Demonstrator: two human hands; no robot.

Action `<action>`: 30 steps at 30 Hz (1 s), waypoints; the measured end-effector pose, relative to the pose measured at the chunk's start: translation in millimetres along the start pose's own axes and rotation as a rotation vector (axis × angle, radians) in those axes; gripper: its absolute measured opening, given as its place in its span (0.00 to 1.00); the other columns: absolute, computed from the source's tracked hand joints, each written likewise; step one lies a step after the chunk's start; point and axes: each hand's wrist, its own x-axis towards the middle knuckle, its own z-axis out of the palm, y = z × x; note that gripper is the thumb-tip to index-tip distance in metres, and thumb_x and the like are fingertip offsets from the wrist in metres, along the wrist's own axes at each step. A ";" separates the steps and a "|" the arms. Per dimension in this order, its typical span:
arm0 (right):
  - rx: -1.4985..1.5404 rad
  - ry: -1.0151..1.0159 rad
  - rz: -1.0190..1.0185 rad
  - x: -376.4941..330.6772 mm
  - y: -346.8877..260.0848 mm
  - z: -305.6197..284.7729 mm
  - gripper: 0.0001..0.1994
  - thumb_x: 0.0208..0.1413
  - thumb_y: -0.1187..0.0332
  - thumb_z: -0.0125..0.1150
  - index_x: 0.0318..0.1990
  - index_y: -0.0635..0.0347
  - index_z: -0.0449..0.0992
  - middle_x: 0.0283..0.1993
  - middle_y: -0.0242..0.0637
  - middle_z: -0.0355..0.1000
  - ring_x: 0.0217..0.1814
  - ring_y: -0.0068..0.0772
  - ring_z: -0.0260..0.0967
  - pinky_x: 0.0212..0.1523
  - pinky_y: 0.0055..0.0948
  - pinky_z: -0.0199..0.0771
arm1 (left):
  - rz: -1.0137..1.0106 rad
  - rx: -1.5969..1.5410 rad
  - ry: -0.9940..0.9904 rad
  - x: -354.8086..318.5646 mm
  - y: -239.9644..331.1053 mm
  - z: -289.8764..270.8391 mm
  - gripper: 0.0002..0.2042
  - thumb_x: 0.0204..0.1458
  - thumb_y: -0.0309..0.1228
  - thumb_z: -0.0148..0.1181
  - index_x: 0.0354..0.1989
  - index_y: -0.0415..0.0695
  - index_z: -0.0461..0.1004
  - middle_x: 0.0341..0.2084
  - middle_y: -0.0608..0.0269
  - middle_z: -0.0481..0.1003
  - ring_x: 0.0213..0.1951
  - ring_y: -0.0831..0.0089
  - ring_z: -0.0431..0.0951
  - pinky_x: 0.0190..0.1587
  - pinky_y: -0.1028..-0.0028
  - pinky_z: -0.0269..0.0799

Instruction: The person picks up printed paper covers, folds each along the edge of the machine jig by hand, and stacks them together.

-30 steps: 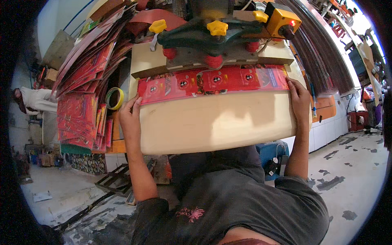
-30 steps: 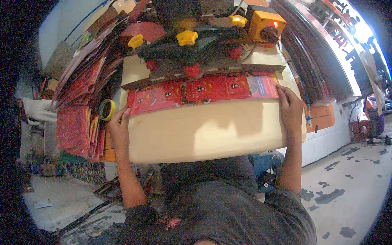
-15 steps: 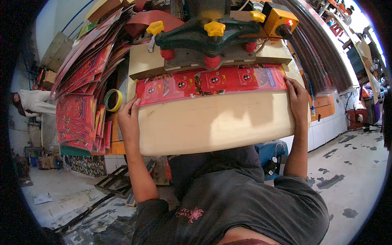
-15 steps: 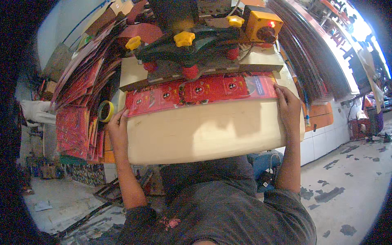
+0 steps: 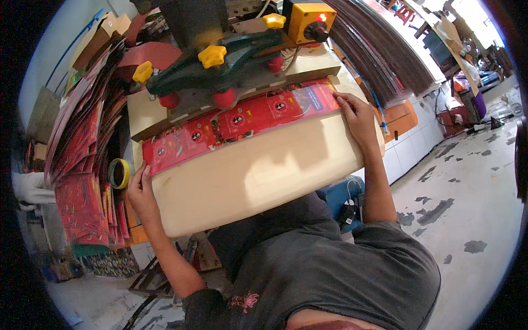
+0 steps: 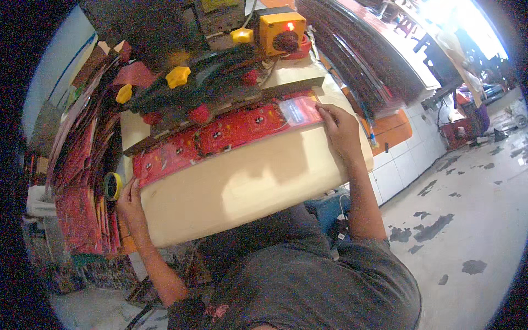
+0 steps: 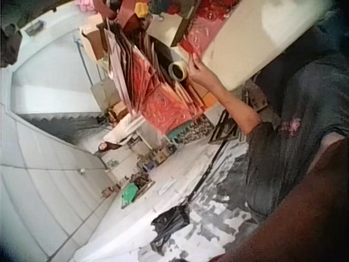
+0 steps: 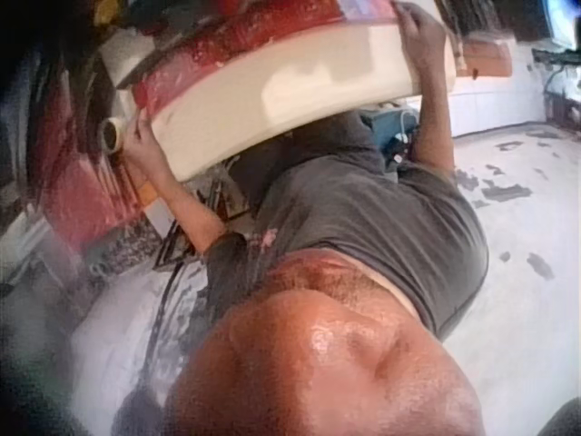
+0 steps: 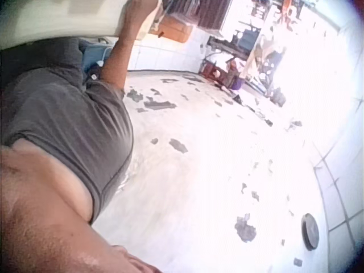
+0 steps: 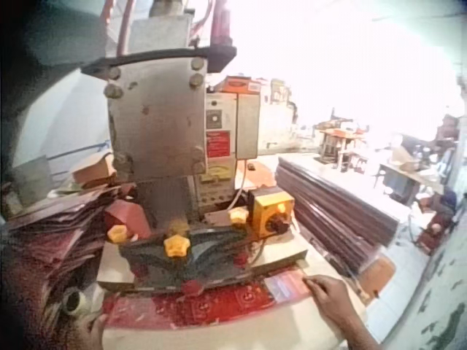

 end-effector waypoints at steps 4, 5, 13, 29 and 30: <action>0.000 -0.005 0.010 -0.3 -1.4 -1.9 0.15 0.68 0.63 0.58 0.52 0.63 0.83 0.48 0.50 0.82 0.49 0.43 0.82 0.53 0.33 0.76 | 0.020 0.024 -0.007 2.8 -4.1 1.4 0.17 0.66 0.35 0.60 0.52 0.30 0.80 0.47 0.48 0.82 0.48 0.64 0.81 0.54 0.68 0.73; -0.004 0.001 0.002 -0.3 -2.5 -2.4 0.15 0.68 0.64 0.58 0.52 0.63 0.83 0.48 0.50 0.82 0.49 0.42 0.82 0.53 0.33 0.76 | 0.020 0.026 -0.005 2.7 -2.6 0.8 0.17 0.66 0.35 0.60 0.52 0.30 0.80 0.47 0.48 0.82 0.48 0.64 0.81 0.54 0.68 0.73; 0.234 -0.240 0.219 25.1 21.1 -14.1 0.18 0.70 0.60 0.59 0.62 0.57 0.78 0.43 0.31 0.79 0.36 0.14 0.65 0.34 0.19 0.65 | -0.108 -0.121 -0.032 7.6 4.7 -1.2 0.19 0.65 0.37 0.61 0.56 0.33 0.80 0.52 0.49 0.82 0.51 0.70 0.79 0.57 0.70 0.72; -0.226 -0.096 0.134 39.0 -6.5 8.6 0.16 0.66 0.54 0.59 0.54 0.48 0.84 0.54 0.45 0.81 0.56 0.49 0.79 0.57 0.41 0.75 | -0.009 0.002 -0.144 41.1 -0.6 2.2 0.21 0.64 0.42 0.61 0.57 0.37 0.79 0.49 0.41 0.81 0.50 0.65 0.84 0.55 0.70 0.73; -0.230 -0.100 0.133 38.5 -5.7 8.4 0.16 0.66 0.54 0.59 0.54 0.48 0.84 0.54 0.45 0.81 0.56 0.49 0.79 0.57 0.41 0.75 | 0.011 0.047 -0.149 40.9 8.5 -0.6 0.22 0.64 0.42 0.61 0.57 0.37 0.79 0.49 0.41 0.82 0.49 0.64 0.84 0.54 0.70 0.73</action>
